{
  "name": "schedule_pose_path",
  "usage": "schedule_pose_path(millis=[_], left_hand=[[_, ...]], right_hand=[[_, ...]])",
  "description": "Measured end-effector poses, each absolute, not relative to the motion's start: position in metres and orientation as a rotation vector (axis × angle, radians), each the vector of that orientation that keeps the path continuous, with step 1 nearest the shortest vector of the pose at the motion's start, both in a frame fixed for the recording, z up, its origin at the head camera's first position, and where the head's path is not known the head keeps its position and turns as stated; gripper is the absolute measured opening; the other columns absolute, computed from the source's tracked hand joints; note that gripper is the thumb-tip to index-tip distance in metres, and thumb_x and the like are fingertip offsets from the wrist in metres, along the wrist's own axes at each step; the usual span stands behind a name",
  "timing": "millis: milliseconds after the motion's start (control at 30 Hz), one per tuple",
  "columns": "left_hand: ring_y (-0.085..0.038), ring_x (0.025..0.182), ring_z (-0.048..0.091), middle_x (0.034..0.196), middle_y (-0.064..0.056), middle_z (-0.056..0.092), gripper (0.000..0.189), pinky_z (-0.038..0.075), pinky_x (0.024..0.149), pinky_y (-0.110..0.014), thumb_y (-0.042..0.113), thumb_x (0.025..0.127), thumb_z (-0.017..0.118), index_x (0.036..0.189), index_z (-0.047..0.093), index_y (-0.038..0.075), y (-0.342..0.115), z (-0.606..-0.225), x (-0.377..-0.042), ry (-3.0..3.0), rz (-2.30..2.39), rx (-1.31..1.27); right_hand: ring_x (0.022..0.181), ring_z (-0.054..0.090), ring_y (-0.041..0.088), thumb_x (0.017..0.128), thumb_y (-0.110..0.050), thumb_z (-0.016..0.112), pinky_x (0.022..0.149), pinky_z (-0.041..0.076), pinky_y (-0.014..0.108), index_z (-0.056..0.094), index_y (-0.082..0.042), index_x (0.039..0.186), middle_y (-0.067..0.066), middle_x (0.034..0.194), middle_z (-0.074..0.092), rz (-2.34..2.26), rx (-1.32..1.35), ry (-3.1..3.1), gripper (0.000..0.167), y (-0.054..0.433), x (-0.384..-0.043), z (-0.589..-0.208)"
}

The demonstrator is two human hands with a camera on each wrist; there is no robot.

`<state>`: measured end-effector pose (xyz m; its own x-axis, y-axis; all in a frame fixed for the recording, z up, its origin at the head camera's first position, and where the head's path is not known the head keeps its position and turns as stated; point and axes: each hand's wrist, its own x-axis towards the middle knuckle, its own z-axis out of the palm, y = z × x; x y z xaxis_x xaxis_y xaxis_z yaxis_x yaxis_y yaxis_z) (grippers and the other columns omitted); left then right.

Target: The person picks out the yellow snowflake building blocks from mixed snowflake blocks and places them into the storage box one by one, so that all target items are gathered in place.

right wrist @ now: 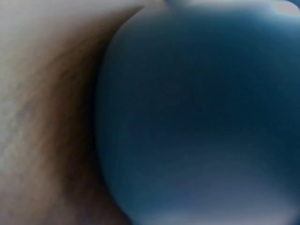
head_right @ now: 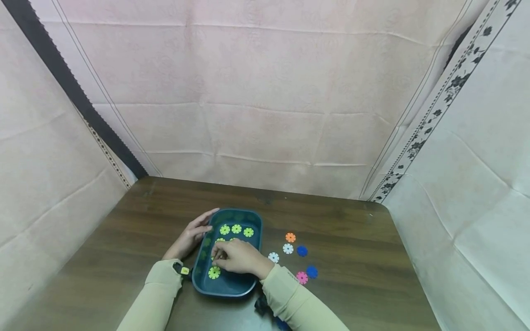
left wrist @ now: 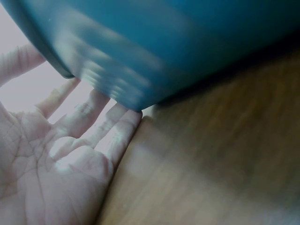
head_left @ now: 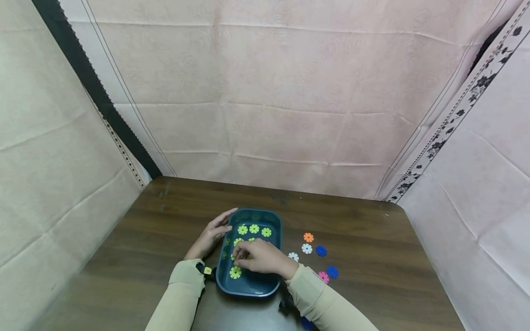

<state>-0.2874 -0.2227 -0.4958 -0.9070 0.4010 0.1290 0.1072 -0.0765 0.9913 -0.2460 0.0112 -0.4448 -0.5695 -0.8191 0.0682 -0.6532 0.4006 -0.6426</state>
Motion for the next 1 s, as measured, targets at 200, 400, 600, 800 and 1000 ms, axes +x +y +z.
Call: schedule_pose_path(millis=[200,400,600,800,1000], left_hand=[[-0.042,0.135,0.044,0.155,-0.013,0.041,0.055,0.046,0.099,-0.039,0.013,0.103,0.050,0.156,0.038,0.019,-0.224,-0.492,-0.292,1.986,2.098,0.567],[-0.043,0.135,0.044,0.155,-0.015,0.040,0.054,0.047,0.099,-0.039,0.008,0.104,0.047,0.156,0.038,0.018,-0.226,-0.490,-0.291,1.988,2.106,0.558],[-0.042,0.136,0.043,0.156,-0.015,0.039,0.055,0.046,0.099,-0.038,0.011,0.104,0.048,0.157,0.037,0.017,-0.227,-0.492,-0.288,1.990,2.094,0.554],[-0.042,0.134,0.045,0.154,-0.015,0.042,0.054,0.047,0.099,-0.039,0.012,0.103,0.050,0.155,0.040,0.019,-0.227,-0.492,-0.288,2.003,2.101,0.546],[-0.042,0.135,0.043,0.155,-0.014,0.040,0.054,0.047,0.098,-0.038,0.015,0.103,0.051,0.156,0.039,0.017,-0.224,-0.494,-0.284,2.009,2.104,0.539]], right_hand=[[0.078,0.062,-0.006,0.099,-0.028,0.066,0.068,0.049,0.016,0.070,-0.016,0.110,-0.017,0.095,0.070,-0.978,-1.366,2.421,0.016,0.010,-0.250,-0.441],[0.080,0.062,-0.005,0.101,-0.030,0.063,0.070,0.050,0.017,0.068,-0.018,0.111,-0.016,0.098,0.070,-1.000,-1.407,2.426,0.016,0.009,-0.250,-0.438],[0.086,0.062,-0.006,0.101,-0.029,0.063,0.074,0.052,0.023,0.068,-0.018,0.111,-0.016,0.100,0.070,-1.042,-1.396,2.429,0.015,0.011,-0.246,-0.438],[0.091,0.061,-0.008,0.100,-0.026,0.065,0.078,0.054,0.027,0.068,-0.017,0.111,-0.016,0.101,0.068,-1.113,-1.453,2.435,0.014,0.011,-0.245,-0.436],[0.103,0.061,0.002,0.100,-0.026,0.065,0.088,0.053,0.037,0.067,-0.019,0.114,-0.012,0.108,0.067,-1.179,-1.500,2.442,0.015,0.026,-0.241,-0.428]])
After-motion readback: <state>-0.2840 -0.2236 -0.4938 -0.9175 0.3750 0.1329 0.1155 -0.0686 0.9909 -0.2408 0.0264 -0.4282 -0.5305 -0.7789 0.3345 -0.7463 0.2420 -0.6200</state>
